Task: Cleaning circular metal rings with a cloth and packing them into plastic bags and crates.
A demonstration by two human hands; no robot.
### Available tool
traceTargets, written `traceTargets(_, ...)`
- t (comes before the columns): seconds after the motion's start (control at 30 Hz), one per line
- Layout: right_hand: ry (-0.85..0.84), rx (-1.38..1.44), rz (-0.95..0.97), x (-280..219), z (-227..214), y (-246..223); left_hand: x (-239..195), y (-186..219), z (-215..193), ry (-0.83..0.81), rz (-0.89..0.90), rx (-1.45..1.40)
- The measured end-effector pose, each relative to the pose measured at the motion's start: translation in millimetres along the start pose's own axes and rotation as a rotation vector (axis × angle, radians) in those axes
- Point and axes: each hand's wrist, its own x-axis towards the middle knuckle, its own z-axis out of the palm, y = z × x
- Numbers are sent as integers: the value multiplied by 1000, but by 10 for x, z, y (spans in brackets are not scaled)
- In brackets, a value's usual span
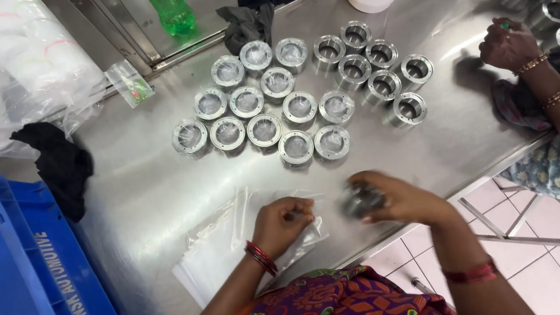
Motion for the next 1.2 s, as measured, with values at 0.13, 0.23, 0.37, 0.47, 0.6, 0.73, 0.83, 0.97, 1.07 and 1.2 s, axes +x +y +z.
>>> traceTargets(0.13, -319, 46, 362, 329, 180, -305, 46, 73, -64, -32, 39, -236)
traceTargets(0.23, -324, 144, 560, 357, 298, -57, -6, 292, -187, -63, 223, -243)
traceTargets(0.37, -183, 475, 44, 332, 544, 126, -138, 784, -362, -32, 544, -67)
traceTargets(0.47, -21, 141, -231, 423, 976, -189, -172, 876, -414, 35, 531, -69)
traceTargets(0.6, 244, -239, 8, 498, 1348, -450, -229, 617, -422, 99, 260, -184)
traceTargets(0.73, 293, -274, 144, 551, 1184, -612, -189, 578, -482, 75, 90, -129)
traceTargets(0.83, 308, -262, 82, 614, 1190, -476, -8, 409, -479, 128, 152, 185)
traceTargets(0.97, 199, -80, -107, 602, 1105, -236, 234, 294, -415, 120, 209, 568)
traceTargets(1.07, -27, 197, -5, 632, 937, -326, 357, 172, -389, 72, 161, 685)
traceTargets(1.2, -77, 322, 274, 710, 869, -378, 269, 222, -341, 101, 201, 380)
